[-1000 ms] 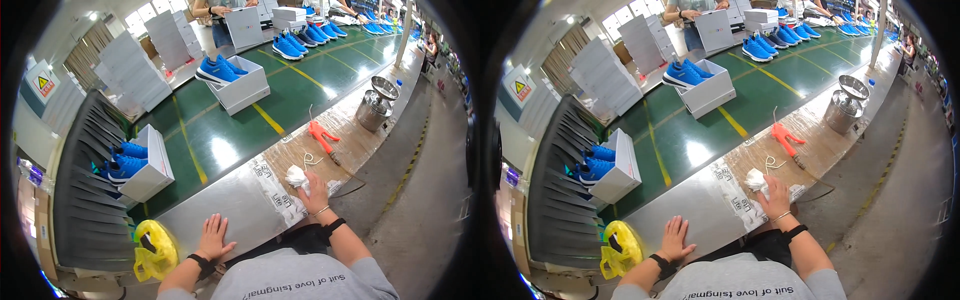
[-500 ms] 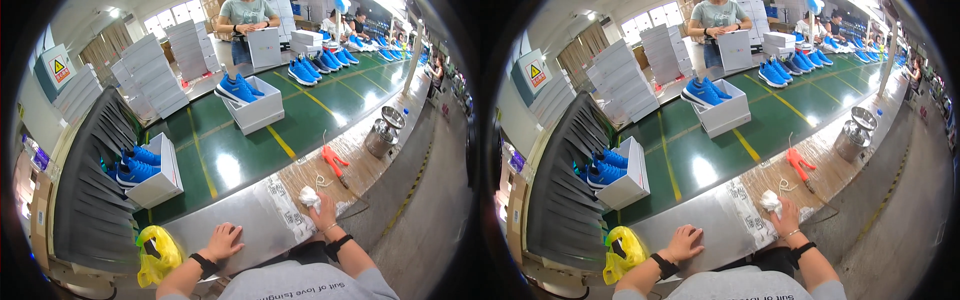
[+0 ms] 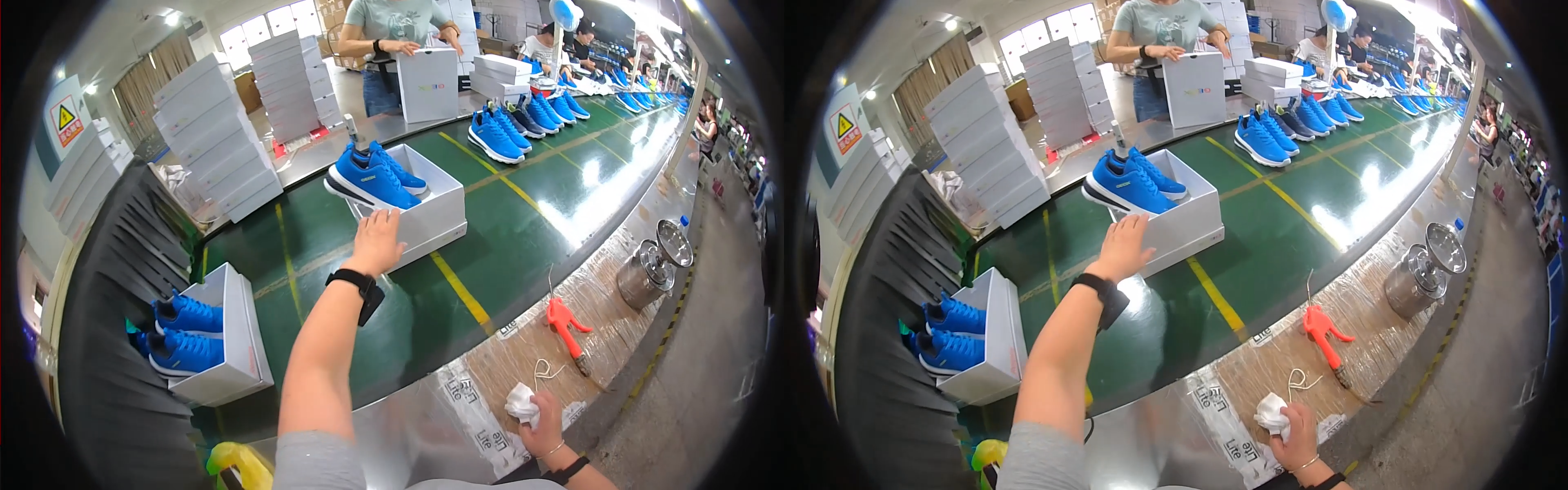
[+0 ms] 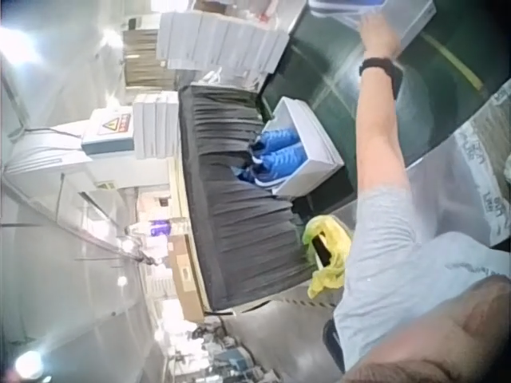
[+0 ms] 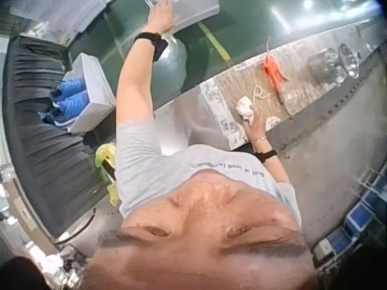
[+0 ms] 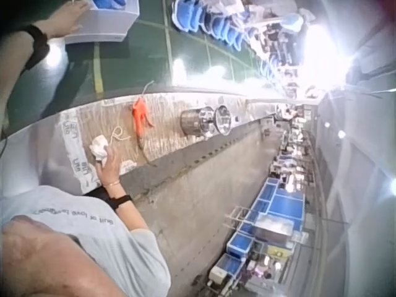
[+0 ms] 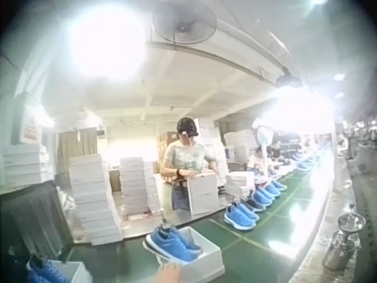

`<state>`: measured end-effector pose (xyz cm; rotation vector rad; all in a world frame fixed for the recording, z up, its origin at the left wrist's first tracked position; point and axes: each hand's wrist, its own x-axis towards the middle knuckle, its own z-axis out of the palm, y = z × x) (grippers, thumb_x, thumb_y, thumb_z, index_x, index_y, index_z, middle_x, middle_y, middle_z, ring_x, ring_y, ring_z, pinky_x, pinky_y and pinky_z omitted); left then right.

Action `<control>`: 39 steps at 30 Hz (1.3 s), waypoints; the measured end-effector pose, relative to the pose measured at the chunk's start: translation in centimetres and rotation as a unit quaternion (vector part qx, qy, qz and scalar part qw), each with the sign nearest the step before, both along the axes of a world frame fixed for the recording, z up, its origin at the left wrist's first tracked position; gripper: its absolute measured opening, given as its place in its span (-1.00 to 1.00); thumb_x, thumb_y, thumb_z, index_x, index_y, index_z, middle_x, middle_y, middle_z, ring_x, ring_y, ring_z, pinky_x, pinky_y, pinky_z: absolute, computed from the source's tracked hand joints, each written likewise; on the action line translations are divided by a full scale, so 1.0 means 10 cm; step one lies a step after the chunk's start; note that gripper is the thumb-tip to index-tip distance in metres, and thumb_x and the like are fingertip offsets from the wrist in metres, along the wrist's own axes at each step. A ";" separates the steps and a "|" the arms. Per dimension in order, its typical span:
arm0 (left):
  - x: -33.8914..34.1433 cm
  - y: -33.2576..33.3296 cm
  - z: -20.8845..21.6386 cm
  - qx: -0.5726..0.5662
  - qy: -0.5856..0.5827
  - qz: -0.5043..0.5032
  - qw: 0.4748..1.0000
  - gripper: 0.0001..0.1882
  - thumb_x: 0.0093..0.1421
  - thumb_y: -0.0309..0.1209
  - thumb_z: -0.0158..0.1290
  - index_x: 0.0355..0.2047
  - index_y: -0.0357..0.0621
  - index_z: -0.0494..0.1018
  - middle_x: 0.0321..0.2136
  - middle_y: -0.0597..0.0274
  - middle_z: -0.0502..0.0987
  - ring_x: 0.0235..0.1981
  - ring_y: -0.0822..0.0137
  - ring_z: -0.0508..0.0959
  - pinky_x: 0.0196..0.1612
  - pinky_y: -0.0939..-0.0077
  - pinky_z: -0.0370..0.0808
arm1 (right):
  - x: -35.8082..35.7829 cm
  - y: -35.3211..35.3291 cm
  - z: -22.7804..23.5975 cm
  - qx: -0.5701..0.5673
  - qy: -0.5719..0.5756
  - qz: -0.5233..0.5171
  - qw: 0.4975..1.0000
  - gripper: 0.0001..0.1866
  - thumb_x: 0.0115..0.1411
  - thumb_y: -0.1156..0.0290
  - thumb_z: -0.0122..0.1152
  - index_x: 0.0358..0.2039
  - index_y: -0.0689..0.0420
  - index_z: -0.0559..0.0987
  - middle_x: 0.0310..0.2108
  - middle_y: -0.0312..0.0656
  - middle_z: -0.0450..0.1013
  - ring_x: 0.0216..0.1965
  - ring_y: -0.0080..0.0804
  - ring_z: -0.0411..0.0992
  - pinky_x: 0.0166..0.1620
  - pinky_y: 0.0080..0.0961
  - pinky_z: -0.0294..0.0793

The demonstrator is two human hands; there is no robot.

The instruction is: Cleaning the outsoles of blue sneakers with a white cloth before placing them in boxes on a conveyor belt.

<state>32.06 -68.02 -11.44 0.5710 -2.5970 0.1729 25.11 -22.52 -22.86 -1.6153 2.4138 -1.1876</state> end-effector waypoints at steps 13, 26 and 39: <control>0.58 0.60 -0.19 0.243 -0.155 -0.081 0.954 -0.65 -0.04 -0.42 0.15 -0.21 -0.20 0.38 -0.39 -0.03 0.46 -0.27 -0.02 0.48 -0.17 0.18 0.42 | -0.03 -0.02 -0.04 0.004 -0.007 -0.013 1.000 -0.42 -0.23 0.56 0.15 -0.08 0.16 0.30 -0.14 0.10 0.28 -0.14 0.08 0.29 -0.06 -0.18 0.28; 0.05 -0.60 0.71 0.139 -0.373 0.181 0.899 -0.45 -0.22 -0.35 0.13 -0.12 -0.20 0.42 -0.23 -0.12 0.51 -0.13 0.00 0.49 0.01 0.24 0.37 | -0.04 -0.05 0.05 0.009 0.013 -0.032 0.999 -0.43 -0.24 0.49 0.24 -0.11 0.11 0.33 -0.17 0.01 0.32 -0.17 -0.01 0.31 -0.10 -0.21 0.30; 0.92 0.28 1.26 -0.124 -0.115 0.170 0.971 -0.79 -0.10 -0.28 0.10 -0.51 -0.16 0.46 -0.50 0.13 0.50 -0.25 0.12 0.46 0.06 0.03 0.08 | 0.06 0.12 0.05 0.010 -0.042 -0.007 0.999 -0.46 -0.16 0.41 0.24 -0.08 0.07 0.37 -0.11 -0.04 0.31 -0.05 -0.05 0.29 -0.01 -0.22 0.27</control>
